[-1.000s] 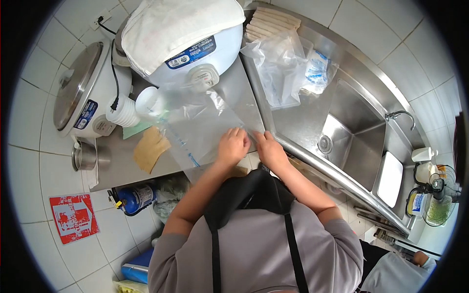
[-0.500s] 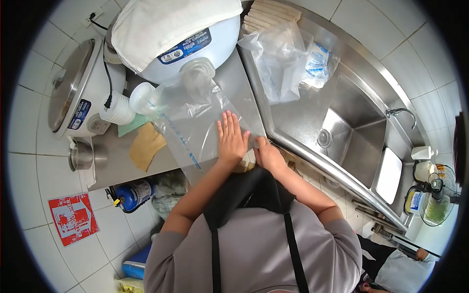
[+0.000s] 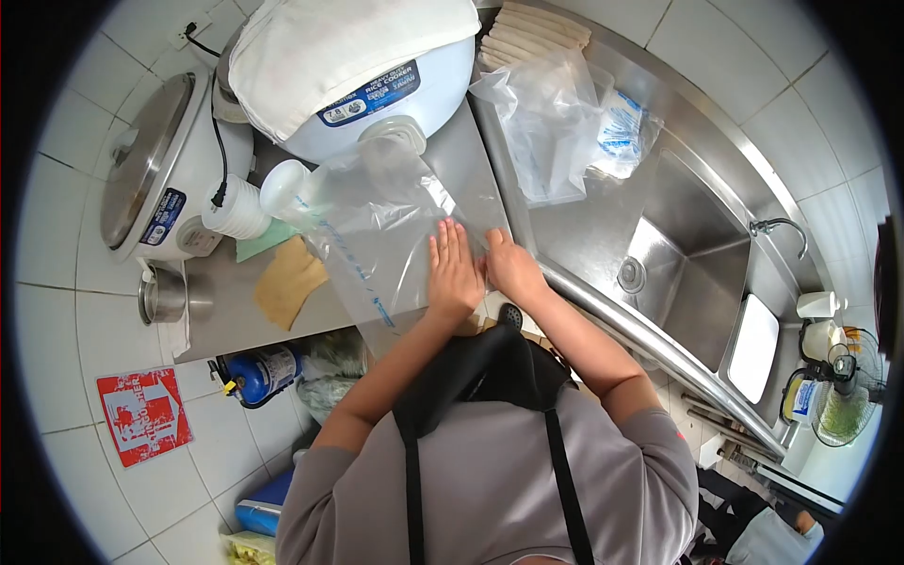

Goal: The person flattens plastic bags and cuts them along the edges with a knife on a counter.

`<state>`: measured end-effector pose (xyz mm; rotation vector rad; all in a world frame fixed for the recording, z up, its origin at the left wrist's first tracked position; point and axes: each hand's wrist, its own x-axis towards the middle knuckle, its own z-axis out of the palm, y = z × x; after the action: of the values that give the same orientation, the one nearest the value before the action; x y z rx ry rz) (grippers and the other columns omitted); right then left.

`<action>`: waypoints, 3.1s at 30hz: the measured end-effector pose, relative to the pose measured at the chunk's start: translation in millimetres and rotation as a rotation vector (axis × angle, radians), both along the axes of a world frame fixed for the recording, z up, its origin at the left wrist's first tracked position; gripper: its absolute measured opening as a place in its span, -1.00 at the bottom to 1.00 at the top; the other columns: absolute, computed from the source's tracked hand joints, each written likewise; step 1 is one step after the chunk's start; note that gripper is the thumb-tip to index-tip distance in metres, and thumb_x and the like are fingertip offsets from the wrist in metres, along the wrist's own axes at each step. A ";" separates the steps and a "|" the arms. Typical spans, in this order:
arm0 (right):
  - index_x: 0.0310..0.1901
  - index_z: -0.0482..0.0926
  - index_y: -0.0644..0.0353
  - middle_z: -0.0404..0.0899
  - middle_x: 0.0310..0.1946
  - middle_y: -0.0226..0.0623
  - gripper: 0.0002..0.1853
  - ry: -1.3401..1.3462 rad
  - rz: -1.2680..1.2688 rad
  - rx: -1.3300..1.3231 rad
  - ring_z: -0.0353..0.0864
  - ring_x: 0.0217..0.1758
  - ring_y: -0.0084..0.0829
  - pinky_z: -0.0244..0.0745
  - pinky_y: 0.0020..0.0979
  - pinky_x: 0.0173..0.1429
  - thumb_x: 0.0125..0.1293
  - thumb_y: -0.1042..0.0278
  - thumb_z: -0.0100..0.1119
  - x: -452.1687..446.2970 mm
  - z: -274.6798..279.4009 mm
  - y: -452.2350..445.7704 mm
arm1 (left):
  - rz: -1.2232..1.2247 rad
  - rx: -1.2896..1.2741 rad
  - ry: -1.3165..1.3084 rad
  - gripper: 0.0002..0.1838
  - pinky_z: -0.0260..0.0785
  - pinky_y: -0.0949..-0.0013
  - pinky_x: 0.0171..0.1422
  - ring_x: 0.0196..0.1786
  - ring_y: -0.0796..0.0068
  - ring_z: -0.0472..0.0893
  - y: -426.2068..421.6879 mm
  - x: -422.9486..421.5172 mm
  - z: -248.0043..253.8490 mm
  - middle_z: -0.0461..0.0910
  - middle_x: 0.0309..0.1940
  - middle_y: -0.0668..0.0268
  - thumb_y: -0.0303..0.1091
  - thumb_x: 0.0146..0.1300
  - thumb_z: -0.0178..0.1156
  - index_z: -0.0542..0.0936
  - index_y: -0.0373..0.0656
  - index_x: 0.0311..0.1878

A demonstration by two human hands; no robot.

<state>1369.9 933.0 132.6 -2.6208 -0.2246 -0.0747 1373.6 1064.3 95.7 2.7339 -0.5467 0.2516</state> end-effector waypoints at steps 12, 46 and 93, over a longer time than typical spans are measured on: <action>-0.15 0.27 0.36 0.46 -0.20 0.09 -0.73 -0.132 0.092 -0.031 0.62 -0.29 0.04 0.56 -0.13 -0.28 0.13 0.54 0.06 90.0 7.3 10.8 | -0.195 -0.083 0.041 -0.16 -0.32 0.01 0.54 0.50 -0.09 -0.11 6.8 -5.0 15.5 -0.01 0.39 -0.24 0.07 0.28 -0.04 0.09 -0.56 0.33; -0.22 0.25 0.32 0.48 -0.31 0.06 -0.84 0.001 -0.077 0.022 0.60 -0.44 0.04 0.54 -0.09 -0.41 0.27 0.43 -0.05 -49.7 -6.2 7.0 | 0.048 0.006 0.013 -0.32 -0.35 0.04 0.55 0.52 0.11 -0.11 -2.4 20.0 -1.1 -0.06 0.45 -0.06 -0.08 0.41 -0.22 0.05 -0.46 0.39; 0.31 0.24 -0.31 0.47 -0.18 -0.11 -0.32 0.096 0.464 -0.121 0.56 -0.25 -0.02 0.47 -0.09 -0.16 0.12 0.47 0.02 71.4 32.2 -21.6 | 0.809 -0.963 0.557 -0.58 0.35 0.36 0.00 -0.09 0.38 0.53 196.3 -144.0 -1.1 0.57 -0.13 0.13 -0.26 0.14 0.31 0.52 -0.37 -0.04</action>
<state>1441.4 911.4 164.7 -2.6107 -0.8158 0.2296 1229.6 1260.6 94.7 1.7860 0.6881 -0.0701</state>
